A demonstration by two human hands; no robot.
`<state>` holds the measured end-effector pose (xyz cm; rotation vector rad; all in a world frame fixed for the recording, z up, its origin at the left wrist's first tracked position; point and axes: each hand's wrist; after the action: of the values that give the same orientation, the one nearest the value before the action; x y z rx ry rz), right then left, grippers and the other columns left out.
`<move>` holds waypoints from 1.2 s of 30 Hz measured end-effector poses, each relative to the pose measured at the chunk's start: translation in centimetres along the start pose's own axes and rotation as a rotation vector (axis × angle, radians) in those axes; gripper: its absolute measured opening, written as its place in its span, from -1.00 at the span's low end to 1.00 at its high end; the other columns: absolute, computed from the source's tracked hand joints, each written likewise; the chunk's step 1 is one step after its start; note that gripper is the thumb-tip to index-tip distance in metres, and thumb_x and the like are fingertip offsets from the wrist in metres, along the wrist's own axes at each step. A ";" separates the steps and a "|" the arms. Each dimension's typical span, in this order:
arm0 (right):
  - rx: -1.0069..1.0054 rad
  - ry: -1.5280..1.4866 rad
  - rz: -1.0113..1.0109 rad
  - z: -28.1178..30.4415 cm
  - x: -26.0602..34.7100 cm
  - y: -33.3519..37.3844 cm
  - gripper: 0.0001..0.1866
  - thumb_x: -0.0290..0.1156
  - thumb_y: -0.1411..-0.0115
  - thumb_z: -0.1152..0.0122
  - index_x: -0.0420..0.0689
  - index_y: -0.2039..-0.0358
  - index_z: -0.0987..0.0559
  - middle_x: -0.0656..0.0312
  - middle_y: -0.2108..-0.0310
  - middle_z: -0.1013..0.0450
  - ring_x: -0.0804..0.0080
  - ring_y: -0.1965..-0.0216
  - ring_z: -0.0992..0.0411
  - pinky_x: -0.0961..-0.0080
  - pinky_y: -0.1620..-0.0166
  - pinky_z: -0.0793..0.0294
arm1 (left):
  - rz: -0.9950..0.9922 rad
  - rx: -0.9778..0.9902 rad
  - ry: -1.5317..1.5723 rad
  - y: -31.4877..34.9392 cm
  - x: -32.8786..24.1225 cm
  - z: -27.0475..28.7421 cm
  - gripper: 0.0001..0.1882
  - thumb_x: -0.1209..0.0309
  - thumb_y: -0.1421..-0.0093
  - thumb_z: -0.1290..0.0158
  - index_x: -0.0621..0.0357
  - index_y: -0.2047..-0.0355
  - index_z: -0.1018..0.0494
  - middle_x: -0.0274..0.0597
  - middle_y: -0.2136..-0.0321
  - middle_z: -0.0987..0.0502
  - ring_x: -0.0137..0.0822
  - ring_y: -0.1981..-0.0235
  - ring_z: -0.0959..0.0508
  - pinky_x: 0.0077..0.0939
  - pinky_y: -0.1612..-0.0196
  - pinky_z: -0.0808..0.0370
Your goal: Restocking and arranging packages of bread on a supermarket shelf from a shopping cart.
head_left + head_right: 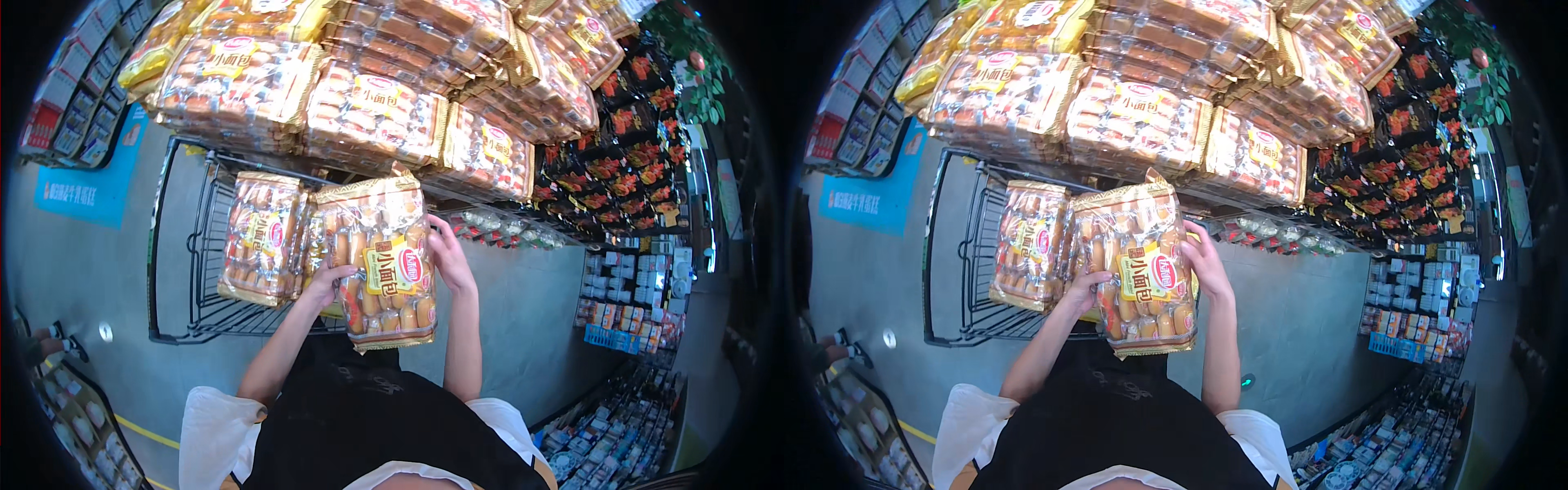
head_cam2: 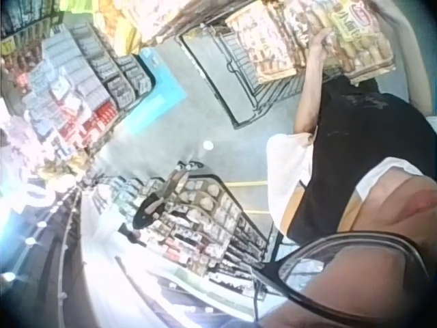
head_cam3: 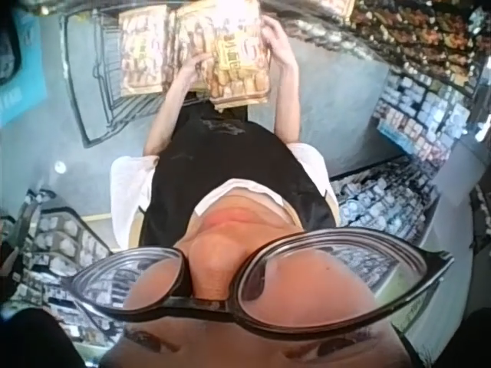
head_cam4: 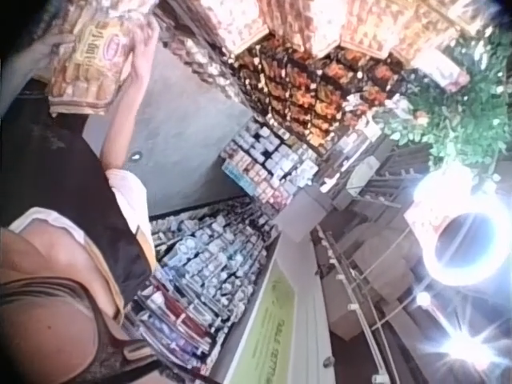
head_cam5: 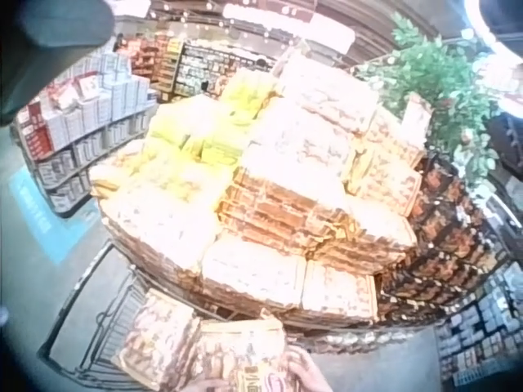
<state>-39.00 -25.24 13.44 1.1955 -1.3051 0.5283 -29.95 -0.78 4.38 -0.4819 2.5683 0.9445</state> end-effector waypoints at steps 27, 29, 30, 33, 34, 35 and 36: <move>-0.385 -0.057 -0.385 4.2 -14.4 11.8 -0.73 -0.24 -0.28 -0.06 -0.14 0.13 -0.42 0.15 0.32 -0.51 0.42 0.30 -0.50 0.50 0.22 -0.48 | -0.512 -0.234 0.456 -21.3 -13.0 -14.3 -0.52 0.53 -0.02 -0.19 0.21 0.06 -0.24 -0.09 0.22 -0.48 -0.24 0.26 -0.54 -0.18 0.22 -0.55; -0.368 -0.057 -0.352 4.8 -14.1 11.3 -0.73 -0.25 -0.28 -0.05 -0.16 0.13 -0.42 0.14 0.32 -0.51 0.41 0.28 -0.50 0.46 0.21 -0.48 | -0.537 -0.202 0.484 -21.7 -13.6 -14.7 -0.53 0.51 -0.04 -0.18 0.21 0.06 -0.25 -0.10 0.22 -0.48 -0.26 0.28 -0.54 -0.21 0.22 -0.54; -0.361 -0.056 -0.353 4.9 -13.9 11.4 -0.73 -0.25 -0.28 -0.05 -0.16 0.13 -0.42 0.14 0.32 -0.51 0.41 0.28 -0.50 0.46 0.21 -0.48 | -0.564 -0.169 0.513 -21.8 -14.0 -14.8 -0.55 0.50 -0.06 -0.18 0.22 0.06 -0.27 -0.10 0.22 -0.48 -0.28 0.30 -0.53 -0.25 0.21 -0.53; -0.392 -0.021 -0.360 4.4 -13.6 11.5 -0.74 -0.26 -0.29 -0.04 -0.16 0.13 -0.42 0.14 0.32 -0.51 0.40 0.28 -0.50 0.46 0.20 -0.49 | -0.558 -0.145 0.466 -22.0 -14.6 -12.8 -0.59 0.46 -0.09 -0.17 0.23 0.07 -0.31 -0.12 0.21 -0.48 -0.28 0.28 -0.53 -0.29 0.16 -0.52; -0.402 -0.020 -0.355 4.7 -14.0 11.7 -0.75 -0.27 -0.29 -0.03 -0.16 0.13 -0.42 0.13 0.31 -0.51 0.39 0.28 -0.50 0.46 0.21 -0.49 | -0.511 -0.058 0.376 -20.5 -14.2 -13.3 -0.64 0.40 -0.14 -0.15 0.24 0.09 -0.34 -0.10 0.22 -0.50 -0.27 0.19 -0.54 -0.30 0.06 -0.51; -0.392 -0.017 -0.347 4.8 -14.1 11.4 -0.75 -0.28 -0.29 -0.03 -0.16 0.13 -0.41 0.13 0.31 -0.50 0.38 0.28 -0.50 0.46 0.21 -0.49 | -0.526 -0.065 0.374 -18.8 -14.5 -12.4 -0.64 0.40 -0.14 -0.15 0.24 0.09 -0.34 -0.10 0.22 -0.50 -0.27 0.19 -0.54 -0.30 0.06 -0.51; -0.373 -0.018 -0.345 4.7 -14.1 10.9 -0.75 -0.28 -0.29 -0.03 -0.16 0.13 -0.41 0.13 0.31 -0.50 0.38 0.28 -0.50 0.46 0.21 -0.49 | -0.376 -0.014 0.201 -16.8 -14.9 -10.7 -0.64 0.37 -0.17 -0.13 0.26 0.08 -0.34 -0.07 0.22 -0.50 -0.25 0.14 -0.53 -0.29 0.03 -0.50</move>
<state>-54.11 -21.12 3.75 1.0787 -1.1195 0.0202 -11.91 -17.20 9.45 -1.0673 2.5114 0.8122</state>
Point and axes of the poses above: each hand's wrist, its own y-axis away from the middle knuckle, its own z-axis out of the back of the hand, x = y × z
